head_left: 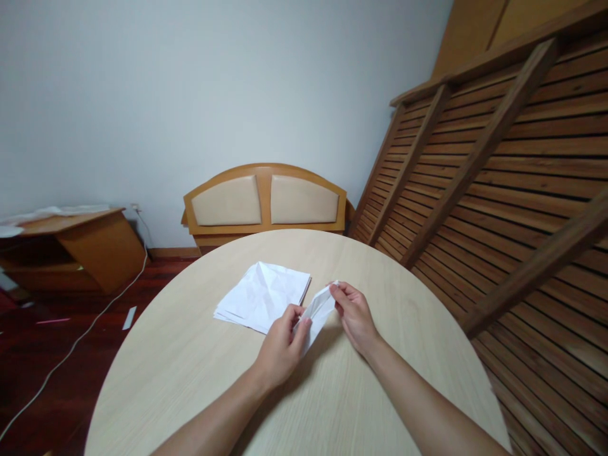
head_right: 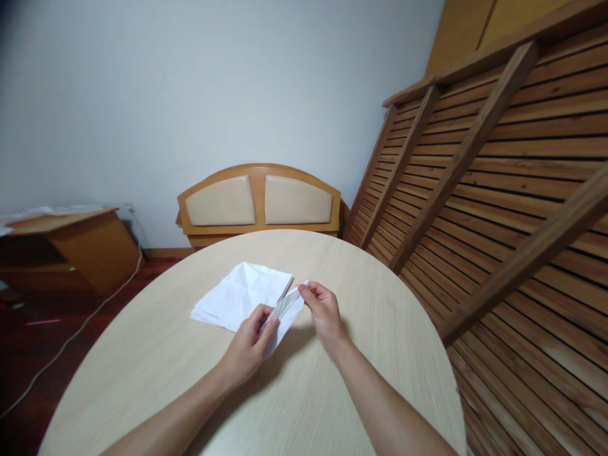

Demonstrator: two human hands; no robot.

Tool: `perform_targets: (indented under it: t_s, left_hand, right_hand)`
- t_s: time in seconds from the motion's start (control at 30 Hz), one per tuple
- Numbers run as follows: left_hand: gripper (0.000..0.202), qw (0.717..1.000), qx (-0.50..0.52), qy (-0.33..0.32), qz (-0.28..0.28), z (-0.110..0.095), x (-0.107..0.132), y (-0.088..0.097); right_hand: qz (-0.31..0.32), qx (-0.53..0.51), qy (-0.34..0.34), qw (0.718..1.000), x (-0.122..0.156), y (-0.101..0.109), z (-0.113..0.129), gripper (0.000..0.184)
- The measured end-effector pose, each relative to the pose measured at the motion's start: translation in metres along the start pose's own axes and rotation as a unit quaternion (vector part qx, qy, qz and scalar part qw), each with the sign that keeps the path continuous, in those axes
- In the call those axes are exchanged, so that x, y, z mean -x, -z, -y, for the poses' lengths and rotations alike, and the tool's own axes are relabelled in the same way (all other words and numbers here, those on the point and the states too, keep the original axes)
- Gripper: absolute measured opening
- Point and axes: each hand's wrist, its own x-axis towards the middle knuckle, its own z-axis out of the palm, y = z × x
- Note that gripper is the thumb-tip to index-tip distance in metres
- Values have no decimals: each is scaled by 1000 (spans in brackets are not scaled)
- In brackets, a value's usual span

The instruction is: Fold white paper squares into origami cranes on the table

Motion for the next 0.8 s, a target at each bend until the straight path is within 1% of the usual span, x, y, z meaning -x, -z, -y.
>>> perform_targets:
  t_s: [0.1,0.23,0.37,0.47,0.5,0.57,0.63,0.67,0.7,0.73,0.8]
  left_hand:
    - [26,1000,15,2,-1,2,-2,-1]
    - [24,998,58,4,-29,3,-4,-3]
    - [29,993,99,47,-45,1,-3,-5]
    - [30,991,113,62,-44,-3,-2,-5]
    - [30,991,112,59,-49,-4,-1,-5]
    - [27,990,111,45,-68,-7,-1,-4]
    - [26,988,116,29,-99,-9,-1,-2]
    - [26,986,121,22,-117,-10,-2,-1]
    - [27,983,127,17,-130,-10,-2,0]
    - [29,981,132,16,-142,-10,-3,1]
    - [32,977,147,30,-150,-9,-4,1]
  right_hand:
    - [-3,6,17,1000,0,0,-1,36]
    - [0,43,48,998,2,-2,0,37]
    - [-5,71,61,996,2,-3,0,40]
    - [-4,51,55,997,2,-3,0,37]
    - [8,36,51,998,3,-3,0,36]
    - [67,3,36,997,8,-6,0,40]
    - [153,-20,9,988,15,-10,-1,55]
    - [189,-24,-5,982,18,-12,-1,60]
    - [211,-24,-15,977,21,-15,-2,63]
    - [219,-24,-21,975,24,-17,-3,62]
    - [210,-21,-28,977,26,-19,-4,60]
